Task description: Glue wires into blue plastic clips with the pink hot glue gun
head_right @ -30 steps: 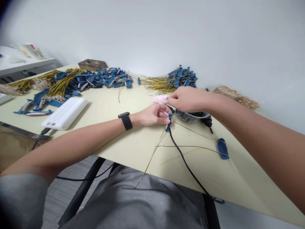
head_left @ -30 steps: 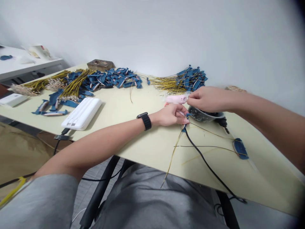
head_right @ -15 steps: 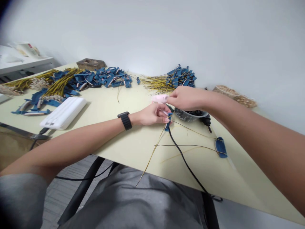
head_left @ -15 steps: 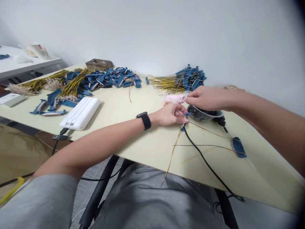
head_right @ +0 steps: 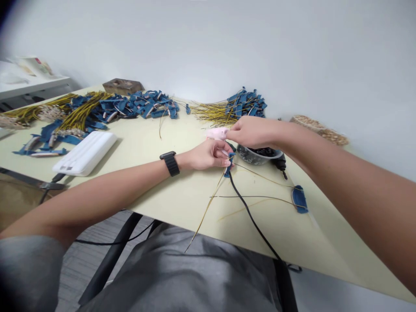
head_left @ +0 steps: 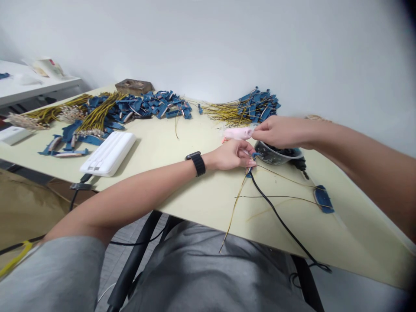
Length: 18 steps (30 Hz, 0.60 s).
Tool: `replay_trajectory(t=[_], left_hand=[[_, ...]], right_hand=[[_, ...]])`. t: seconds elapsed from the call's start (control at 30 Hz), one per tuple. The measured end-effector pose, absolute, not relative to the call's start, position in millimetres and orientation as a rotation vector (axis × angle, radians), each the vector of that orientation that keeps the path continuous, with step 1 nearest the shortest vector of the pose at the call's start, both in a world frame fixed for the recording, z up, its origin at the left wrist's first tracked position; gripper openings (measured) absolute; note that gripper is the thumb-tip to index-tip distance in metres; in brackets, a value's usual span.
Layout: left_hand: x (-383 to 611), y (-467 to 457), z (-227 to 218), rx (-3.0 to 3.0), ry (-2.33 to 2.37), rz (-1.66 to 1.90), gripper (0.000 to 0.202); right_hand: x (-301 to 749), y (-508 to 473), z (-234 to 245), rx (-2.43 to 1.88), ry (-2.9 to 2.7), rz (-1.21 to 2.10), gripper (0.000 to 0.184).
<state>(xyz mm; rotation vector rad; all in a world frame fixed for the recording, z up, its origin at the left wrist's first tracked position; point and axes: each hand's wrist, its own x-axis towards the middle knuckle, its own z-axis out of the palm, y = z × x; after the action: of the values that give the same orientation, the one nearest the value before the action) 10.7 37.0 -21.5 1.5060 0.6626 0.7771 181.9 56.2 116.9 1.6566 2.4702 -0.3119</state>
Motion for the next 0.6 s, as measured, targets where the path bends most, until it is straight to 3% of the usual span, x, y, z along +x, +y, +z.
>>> replay_trajectory(t=[0.6], left_hand=[[10.9, 37.0, -24.3, 1.595, 0.670, 0.811, 0.029]], right_hand=[[176.0, 52.5, 123.5, 1.682, 2.403, -0.359, 0.050]])
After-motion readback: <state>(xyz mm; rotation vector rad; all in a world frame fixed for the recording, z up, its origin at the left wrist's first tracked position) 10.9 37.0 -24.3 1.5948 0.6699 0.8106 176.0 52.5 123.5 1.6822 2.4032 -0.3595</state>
